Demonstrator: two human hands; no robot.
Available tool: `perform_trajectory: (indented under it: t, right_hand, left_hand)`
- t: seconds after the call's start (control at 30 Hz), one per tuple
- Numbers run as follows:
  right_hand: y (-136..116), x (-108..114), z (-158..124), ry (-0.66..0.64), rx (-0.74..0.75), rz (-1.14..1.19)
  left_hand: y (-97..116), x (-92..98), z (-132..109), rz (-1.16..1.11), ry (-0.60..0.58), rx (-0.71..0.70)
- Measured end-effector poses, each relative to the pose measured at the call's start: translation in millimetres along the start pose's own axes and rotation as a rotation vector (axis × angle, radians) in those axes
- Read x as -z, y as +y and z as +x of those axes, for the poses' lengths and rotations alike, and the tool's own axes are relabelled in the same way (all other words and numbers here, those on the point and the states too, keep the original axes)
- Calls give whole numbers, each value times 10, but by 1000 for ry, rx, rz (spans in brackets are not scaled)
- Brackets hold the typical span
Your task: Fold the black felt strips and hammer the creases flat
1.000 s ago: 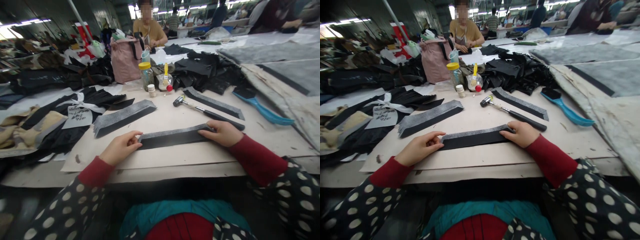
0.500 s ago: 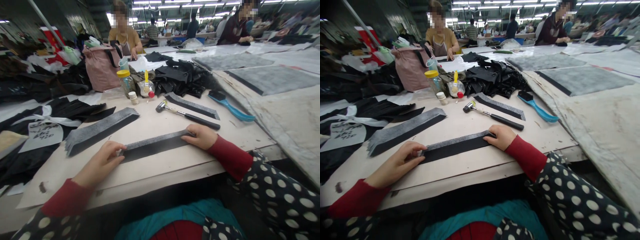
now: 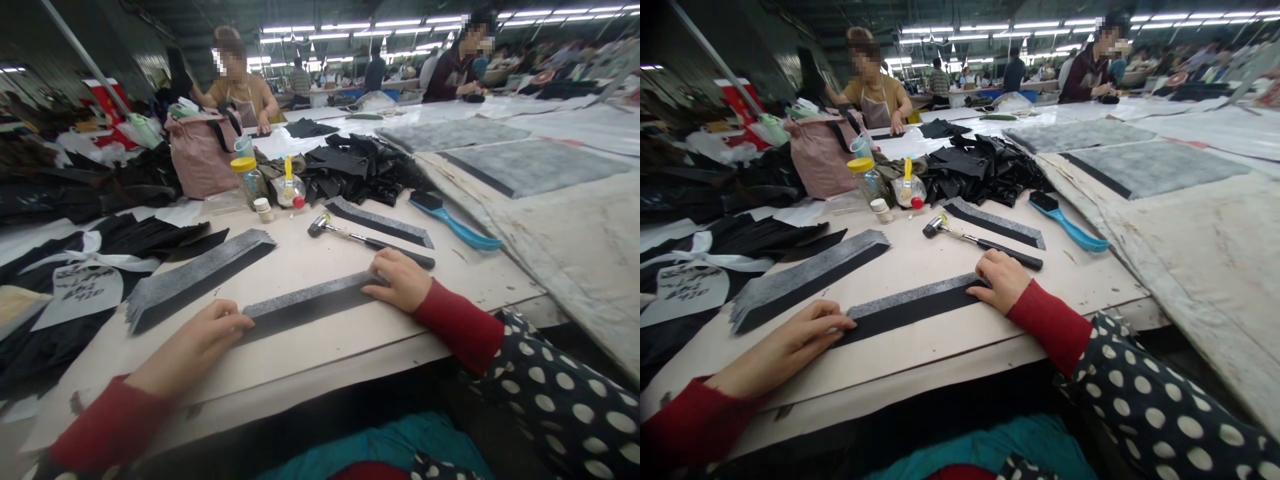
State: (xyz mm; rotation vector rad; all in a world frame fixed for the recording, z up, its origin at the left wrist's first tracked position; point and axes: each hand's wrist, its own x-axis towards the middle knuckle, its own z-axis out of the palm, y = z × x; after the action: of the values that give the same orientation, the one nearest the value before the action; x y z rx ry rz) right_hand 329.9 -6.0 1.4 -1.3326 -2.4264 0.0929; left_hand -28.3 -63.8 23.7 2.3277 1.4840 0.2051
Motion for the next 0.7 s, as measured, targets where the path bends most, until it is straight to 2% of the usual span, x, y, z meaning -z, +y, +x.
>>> perform_trajectory:
  t: [0.1, 0.27, 0.33, 0.43, 0.57, 0.7]
  right_hand:
    - [76, 25, -94, 71, -62, -20]
    - [47, 62, -228, -7, 190, -25]
    - [-1, 59, -231, -24, 234, -40]
    - [-71, 31, -186, -9, 207, -52]
    - [-117, -51, -106, 22, 168, -56]
    - [-112, -135, -74, 52, 158, -59]
  left_hand:
    - [31, 38, -42, 52, -15, -12]
    - [107, 6, -70, 158, 62, 24]
    - [135, 12, -41, 182, 74, 13]
    - [169, 75, 39, 232, 39, 7]
    - [184, 198, 134, 311, -3, 83]
    - [160, 320, 122, 312, -98, 80]
